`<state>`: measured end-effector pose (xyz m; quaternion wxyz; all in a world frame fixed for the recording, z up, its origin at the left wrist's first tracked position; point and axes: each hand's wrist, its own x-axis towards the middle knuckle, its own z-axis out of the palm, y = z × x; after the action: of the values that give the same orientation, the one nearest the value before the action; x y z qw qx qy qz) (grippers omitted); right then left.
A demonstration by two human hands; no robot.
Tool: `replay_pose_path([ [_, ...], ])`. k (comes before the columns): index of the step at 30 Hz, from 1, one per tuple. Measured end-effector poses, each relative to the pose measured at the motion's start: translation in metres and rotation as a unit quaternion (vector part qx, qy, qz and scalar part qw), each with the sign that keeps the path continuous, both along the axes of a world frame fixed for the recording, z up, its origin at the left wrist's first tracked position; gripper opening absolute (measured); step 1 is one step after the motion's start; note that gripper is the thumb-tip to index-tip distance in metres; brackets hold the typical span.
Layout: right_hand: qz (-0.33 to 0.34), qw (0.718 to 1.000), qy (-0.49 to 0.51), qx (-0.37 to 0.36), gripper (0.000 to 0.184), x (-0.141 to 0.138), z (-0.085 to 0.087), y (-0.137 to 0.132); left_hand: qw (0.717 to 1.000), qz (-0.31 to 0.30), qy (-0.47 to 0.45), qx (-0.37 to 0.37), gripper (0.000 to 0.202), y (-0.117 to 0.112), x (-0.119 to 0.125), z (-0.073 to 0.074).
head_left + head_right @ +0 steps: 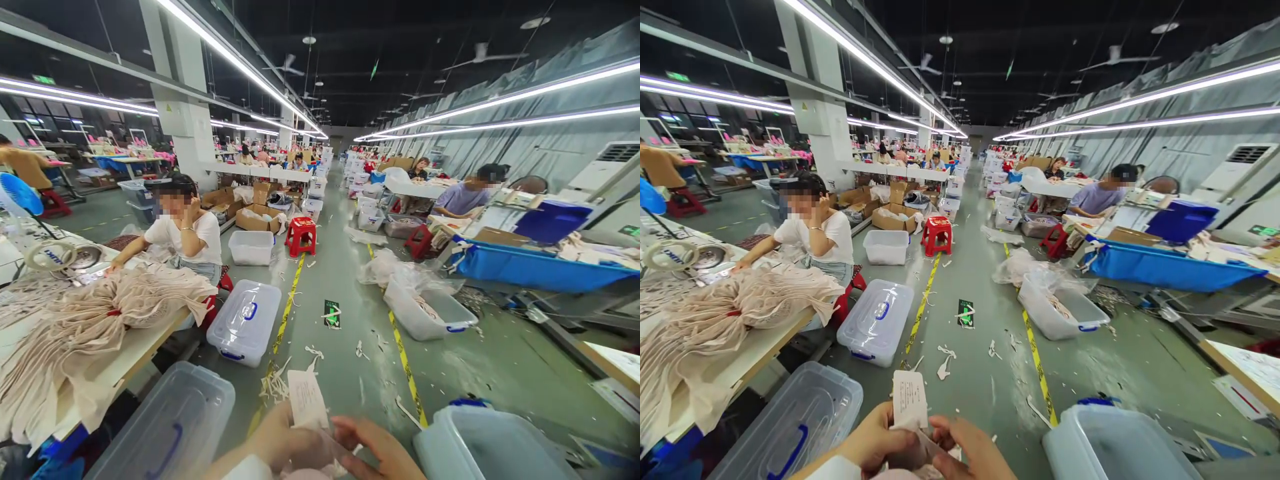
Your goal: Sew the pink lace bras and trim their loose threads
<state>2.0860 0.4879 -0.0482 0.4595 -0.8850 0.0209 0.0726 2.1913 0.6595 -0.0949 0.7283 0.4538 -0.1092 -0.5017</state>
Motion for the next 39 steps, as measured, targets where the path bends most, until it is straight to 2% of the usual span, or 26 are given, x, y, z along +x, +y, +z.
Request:
replay_pose_path([
  [2, 0.01, 1.0, -0.003, 0.001, 0.036, 0.004, 0.005, 0.005, 1.0, 0.02, 0.005, 0.011, 0.037, -0.001, -0.002, -0.008],
  [5, -0.012, 0.999, 0.027, 0.015, 0.022, 0.009, 0.006, 0.008, 0.999, 0.046, 0.009, 0.028, 0.036, -0.001, -0.003, -0.015],
  [10, 0.003, 0.996, 0.068, 0.048, 0.012, 0.018, -0.01, 0.012, 0.996, 0.083, -0.001, 0.04, 0.037, 0.0, -0.007, -0.01],
  [13, -0.02, 0.998, 0.056, 0.01, 0.013, 0.02, -0.015, 0.012, 0.995, 0.094, 0.009, 0.032, 0.041, 0.001, -0.01, -0.004],
  [16, -0.051, 0.997, 0.045, -0.036, 0.011, 0.02, -0.009, 0.011, 0.993, 0.104, 0.047, 0.037, 0.047, 0.007, -0.011, -0.007],
  [22, 0.038, 0.996, 0.019, -0.079, 0.014, 0.037, 0.007, 0.005, 0.991, 0.092, 0.066, 0.076, 0.048, 0.023, 0.006, -0.028],
  [26, 0.061, 0.991, 0.05, -0.108, 0.008, 0.044, 0.019, 0.005, 0.991, 0.094, 0.009, 0.093, 0.046, 0.03, 0.016, -0.02],
  [29, 0.067, 0.989, 0.045, -0.125, 0.021, 0.047, 0.023, 0.006, 0.989, 0.102, -0.022, 0.106, 0.039, 0.031, 0.019, -0.011],
  [35, 0.119, 0.984, 0.017, -0.132, 0.025, 0.05, 0.024, 0.005, 0.988, 0.104, -0.025, 0.112, 0.045, 0.027, 0.022, -0.004],
  [39, 0.121, 0.985, 0.028, -0.124, 0.021, 0.05, 0.028, 0.007, 0.988, 0.086, -0.022, 0.125, 0.047, 0.027, 0.022, -0.003],
])
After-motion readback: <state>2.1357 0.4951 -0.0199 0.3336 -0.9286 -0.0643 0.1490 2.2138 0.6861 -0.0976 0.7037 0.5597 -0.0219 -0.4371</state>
